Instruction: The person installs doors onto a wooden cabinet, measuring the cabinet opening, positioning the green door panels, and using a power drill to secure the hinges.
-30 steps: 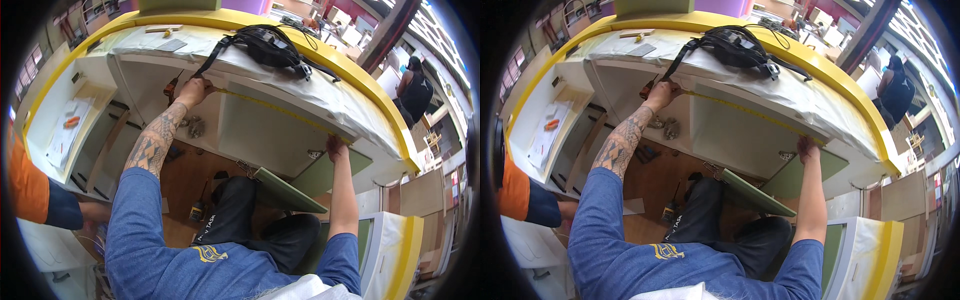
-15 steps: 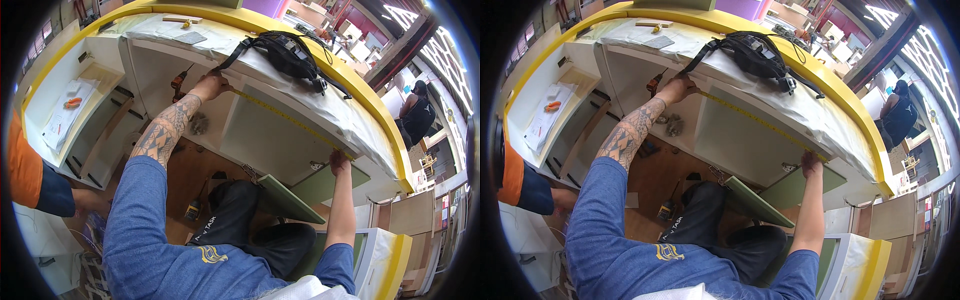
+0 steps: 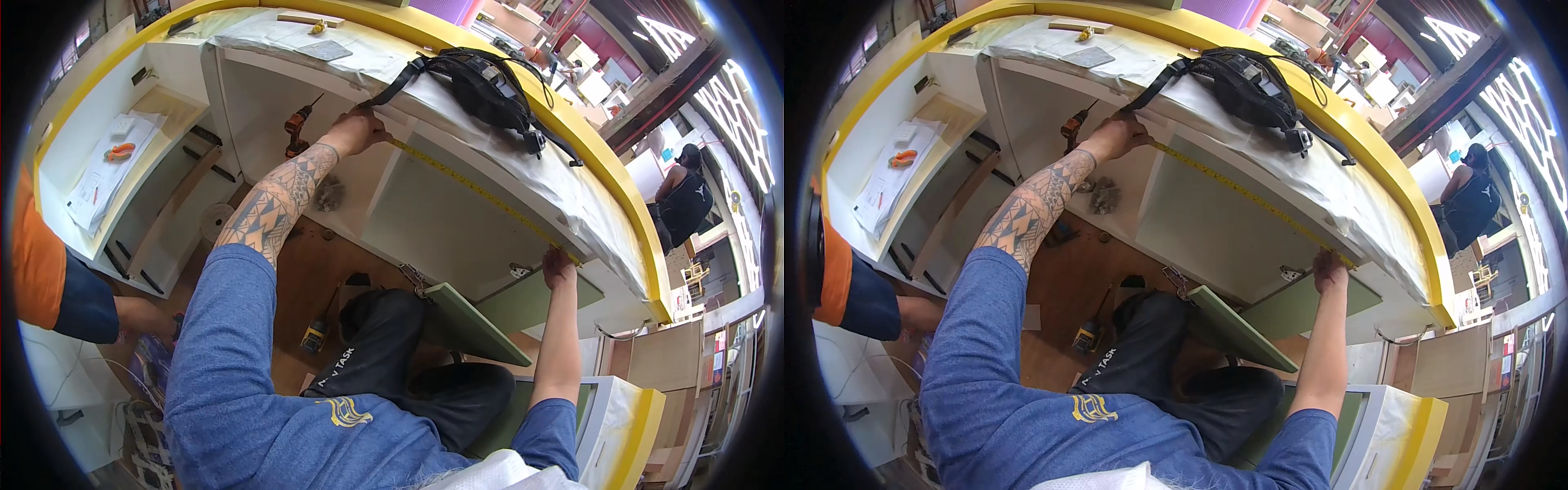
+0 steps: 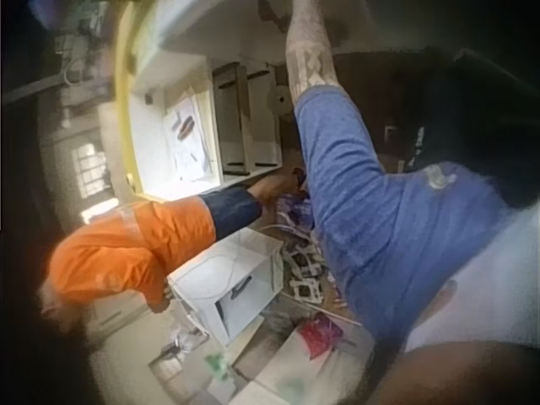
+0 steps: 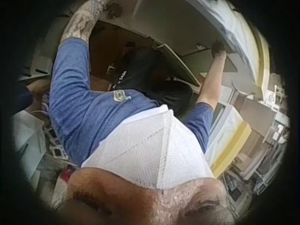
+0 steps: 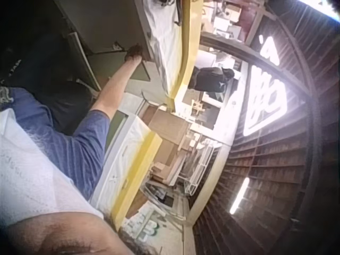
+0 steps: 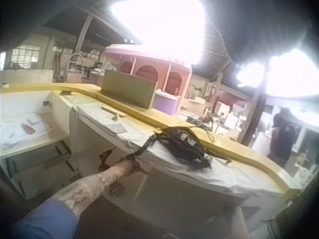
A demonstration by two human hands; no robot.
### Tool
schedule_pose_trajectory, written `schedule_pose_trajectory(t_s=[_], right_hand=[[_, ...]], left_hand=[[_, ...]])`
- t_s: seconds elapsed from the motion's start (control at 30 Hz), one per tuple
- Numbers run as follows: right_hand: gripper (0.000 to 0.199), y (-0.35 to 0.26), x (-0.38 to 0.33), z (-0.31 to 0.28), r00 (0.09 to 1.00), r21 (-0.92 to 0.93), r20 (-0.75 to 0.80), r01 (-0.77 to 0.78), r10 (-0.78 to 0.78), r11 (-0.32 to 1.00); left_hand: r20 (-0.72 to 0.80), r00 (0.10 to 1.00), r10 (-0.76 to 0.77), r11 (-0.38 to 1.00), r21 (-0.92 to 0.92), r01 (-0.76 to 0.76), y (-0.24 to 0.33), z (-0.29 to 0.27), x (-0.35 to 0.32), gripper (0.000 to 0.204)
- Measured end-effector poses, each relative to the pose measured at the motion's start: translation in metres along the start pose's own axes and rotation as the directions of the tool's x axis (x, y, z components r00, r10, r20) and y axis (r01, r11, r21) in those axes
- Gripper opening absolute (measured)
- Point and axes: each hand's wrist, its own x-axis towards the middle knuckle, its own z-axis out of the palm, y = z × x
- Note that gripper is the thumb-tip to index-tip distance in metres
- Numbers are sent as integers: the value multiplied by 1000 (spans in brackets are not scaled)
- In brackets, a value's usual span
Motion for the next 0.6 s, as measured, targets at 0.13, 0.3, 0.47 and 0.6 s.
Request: schedule_pose_trajectory(t_s=[0.13,0.3,0.47,0.6], right_hand=[[19,-3,3,-7,1000,0,8,7,-7,1000],[21,2,2,4,994,-4,-107,-4,3,1000],[22,-2,2,1,997,-10,-80,-1,0,1000],[22,-1,1,7,995,24,-97,2,0,1000]], left_hand=[[-10,1000,-4,1000,-12,4,4,0,0,31],[-13,1000,1,1000,2,-1,1,-2,-5,31],[98,993,-69,998,10,68,2,-4,2,35],[28,999,-31,999,33,30,-2,-1,-2,34]])
